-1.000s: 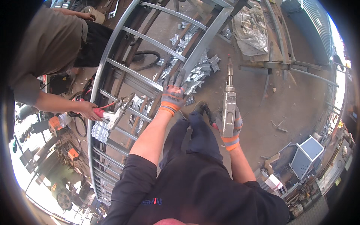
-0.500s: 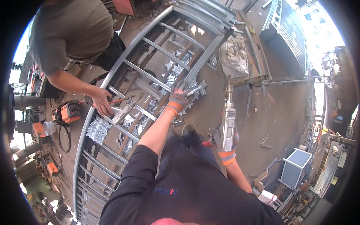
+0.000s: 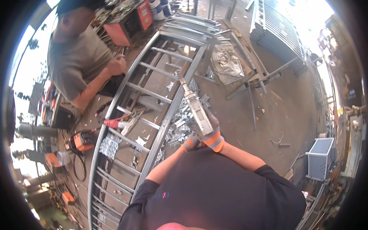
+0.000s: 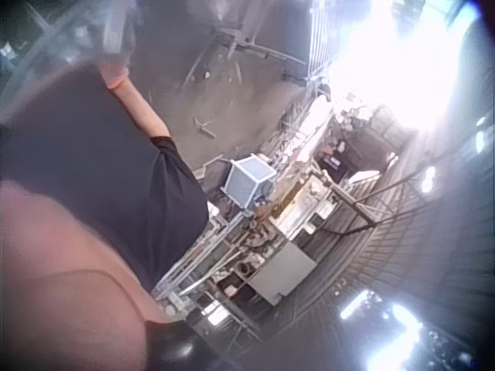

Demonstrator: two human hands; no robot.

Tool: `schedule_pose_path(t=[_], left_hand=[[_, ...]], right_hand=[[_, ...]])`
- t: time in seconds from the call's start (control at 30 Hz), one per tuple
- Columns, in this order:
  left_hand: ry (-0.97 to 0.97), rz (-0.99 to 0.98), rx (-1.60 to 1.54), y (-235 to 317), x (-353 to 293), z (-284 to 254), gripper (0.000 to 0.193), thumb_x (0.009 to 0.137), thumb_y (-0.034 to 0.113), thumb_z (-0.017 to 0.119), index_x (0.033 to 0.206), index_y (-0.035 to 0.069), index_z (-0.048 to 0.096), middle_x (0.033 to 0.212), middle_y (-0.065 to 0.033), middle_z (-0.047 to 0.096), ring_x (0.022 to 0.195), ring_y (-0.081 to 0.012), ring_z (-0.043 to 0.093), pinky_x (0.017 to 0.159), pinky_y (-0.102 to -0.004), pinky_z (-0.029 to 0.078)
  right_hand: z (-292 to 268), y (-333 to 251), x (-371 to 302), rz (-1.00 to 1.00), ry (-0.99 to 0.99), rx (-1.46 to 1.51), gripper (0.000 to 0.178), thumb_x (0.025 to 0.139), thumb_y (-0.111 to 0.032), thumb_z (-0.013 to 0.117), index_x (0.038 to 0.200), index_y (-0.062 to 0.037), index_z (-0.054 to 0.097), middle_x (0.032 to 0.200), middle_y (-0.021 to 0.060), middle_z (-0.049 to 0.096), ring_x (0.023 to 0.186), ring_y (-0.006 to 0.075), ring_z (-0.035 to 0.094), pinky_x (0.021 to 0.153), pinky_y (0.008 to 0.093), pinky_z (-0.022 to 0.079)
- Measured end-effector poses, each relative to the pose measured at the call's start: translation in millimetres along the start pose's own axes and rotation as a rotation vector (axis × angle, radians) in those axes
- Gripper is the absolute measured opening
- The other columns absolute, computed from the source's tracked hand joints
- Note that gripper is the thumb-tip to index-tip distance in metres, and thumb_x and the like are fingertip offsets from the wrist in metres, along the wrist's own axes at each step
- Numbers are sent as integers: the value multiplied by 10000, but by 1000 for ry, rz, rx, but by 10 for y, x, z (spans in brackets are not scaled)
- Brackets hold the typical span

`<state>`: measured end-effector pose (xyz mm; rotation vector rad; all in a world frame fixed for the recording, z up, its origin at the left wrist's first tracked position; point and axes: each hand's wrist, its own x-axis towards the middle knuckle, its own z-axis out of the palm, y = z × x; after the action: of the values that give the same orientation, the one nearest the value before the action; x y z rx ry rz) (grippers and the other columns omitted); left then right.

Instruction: The person welds metal brackets onto a curved metal frame using a handheld welding tool. They repeatedly position brackets and apply welds along the frame, producing visible sparks. A coworker assists by handing additional brackets during the process.

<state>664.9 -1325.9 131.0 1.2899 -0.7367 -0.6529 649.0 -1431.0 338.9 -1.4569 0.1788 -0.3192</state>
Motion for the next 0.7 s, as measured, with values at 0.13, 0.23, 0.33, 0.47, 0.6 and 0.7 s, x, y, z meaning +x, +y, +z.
schedule_pose_path(t=[0.13,0.23,0.33,0.47,0.6,0.7], left_hand=[[-111,-27,-16,12,180,94,259,1076,91,581,1332,118,608,1165,13,656,1002,-116,612,857,-299,539],[-34,-414,-546,-103,504,271,261,1095,135,576,1353,105,608,1200,8,660,1057,-131,627,911,-315,545],[125,-209,-556,-241,966,512,302,1136,188,536,1406,67,597,1304,-22,666,1171,-151,634,1000,-336,548],[158,-328,-798,-157,1753,851,382,1113,148,558,1474,25,546,1354,-56,650,1235,-175,618,1034,-342,538],[223,-430,-294,258,2634,1176,611,1030,301,709,1546,71,478,1402,-55,622,1269,-169,589,1066,-347,501],[155,-499,16,526,3172,1229,791,908,287,848,1558,62,457,1437,-80,618,1272,-187,598,1078,-358,496]], right_hand=[[-258,85,196,-37,59,-50,598,883,-21,843,1420,0,583,1120,40,716,968,107,671,810,284,579],[-719,221,429,158,42,16,587,874,-26,836,1404,11,588,1105,49,724,924,119,691,792,283,588],[-1365,355,732,-38,107,-167,504,903,-26,823,1363,15,623,1116,69,723,930,133,690,797,285,594],[-2298,618,1479,-117,93,-233,444,963,-122,816,1354,19,660,1158,77,731,962,120,662,799,280,557],[-3020,815,2085,159,203,112,316,1006,-132,777,1276,10,697,1036,30,721,857,99,658,716,271,530],[-3411,872,2328,106,226,178,307,999,-73,716,1290,12,667,1057,53,720,899,115,683,712,274,530]])
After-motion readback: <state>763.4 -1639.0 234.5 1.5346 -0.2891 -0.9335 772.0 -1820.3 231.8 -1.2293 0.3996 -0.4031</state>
